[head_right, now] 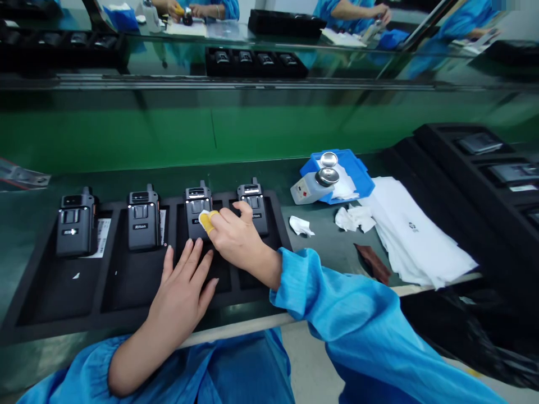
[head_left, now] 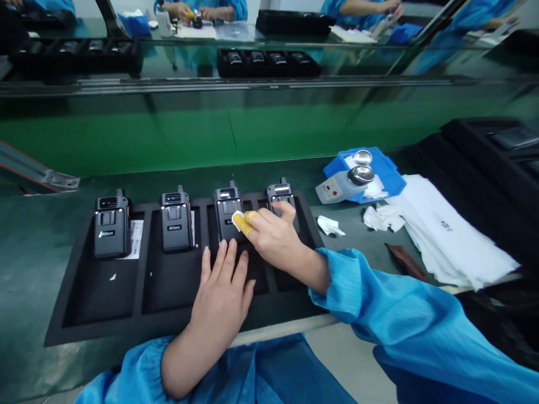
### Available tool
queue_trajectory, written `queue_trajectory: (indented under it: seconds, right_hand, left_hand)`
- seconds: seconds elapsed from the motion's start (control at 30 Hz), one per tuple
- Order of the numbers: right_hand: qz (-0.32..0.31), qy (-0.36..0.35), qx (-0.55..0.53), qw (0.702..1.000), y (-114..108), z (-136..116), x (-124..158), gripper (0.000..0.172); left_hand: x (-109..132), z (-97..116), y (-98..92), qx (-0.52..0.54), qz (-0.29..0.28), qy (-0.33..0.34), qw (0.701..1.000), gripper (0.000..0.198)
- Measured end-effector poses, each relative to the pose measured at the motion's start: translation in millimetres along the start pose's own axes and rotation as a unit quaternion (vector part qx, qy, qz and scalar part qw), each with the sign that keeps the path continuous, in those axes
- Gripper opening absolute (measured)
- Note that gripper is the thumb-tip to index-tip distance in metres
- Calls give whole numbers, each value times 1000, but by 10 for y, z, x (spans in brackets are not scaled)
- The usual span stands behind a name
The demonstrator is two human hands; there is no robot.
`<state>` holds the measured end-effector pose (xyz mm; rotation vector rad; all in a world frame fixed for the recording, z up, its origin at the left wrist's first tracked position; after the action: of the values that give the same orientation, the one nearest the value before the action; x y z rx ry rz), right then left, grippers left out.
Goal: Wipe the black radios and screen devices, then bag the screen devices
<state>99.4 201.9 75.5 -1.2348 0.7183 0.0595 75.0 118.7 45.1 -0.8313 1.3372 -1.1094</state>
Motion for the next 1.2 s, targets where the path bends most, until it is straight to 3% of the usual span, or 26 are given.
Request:
queue_trajectory:
  seconds: [0.27, 0.43, 0.63, 0.73, 0.9, 1.1, 1.2]
  right_hand:
    - [28, -13, -19, 999, 36, -153, -83, 23]
    - [-1, 6, 0, 1000, 52, -41, 18, 26]
    - [10, 18, 5, 1000, -5, 19, 150, 29]
    - [-12, 57, 24, 998, 23, 151, 156, 31]
    - [-10, 89, 44, 995, -3, 285, -20, 30]
    - [-32, -4, -7, 999, 85, 114, -272, 25]
    - [-26, 34, 12, 999, 75, 287, -364, 28]
  left_hand:
    - [10, -3, 15, 15, 3, 2, 1000, 39]
    - [2, -4, 14, 23, -9, 0, 1000, 39]
    - [-1, -8, 9, 23, -14, 0, 1000, 40]
    - [9, -11, 28, 29, -20, -3, 999, 39]
    - [15, -6, 19, 19, -13, 4, 1000, 38]
    - [6, -4, 4, 5, -8, 6, 1000, 38]
    - [4, -4, 11, 11, -14, 3, 1000, 38]
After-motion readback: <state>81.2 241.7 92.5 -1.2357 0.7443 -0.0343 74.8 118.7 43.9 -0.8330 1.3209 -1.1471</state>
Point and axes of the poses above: each hand's wrist, its own x-axis away from the middle knuckle, its own y-axis out of the palm, z = x × y, the point moved 8 cm from there along -x, towards the middle knuckle, and after that the axes turned 9 degrees about y, right-handed, at the moved point
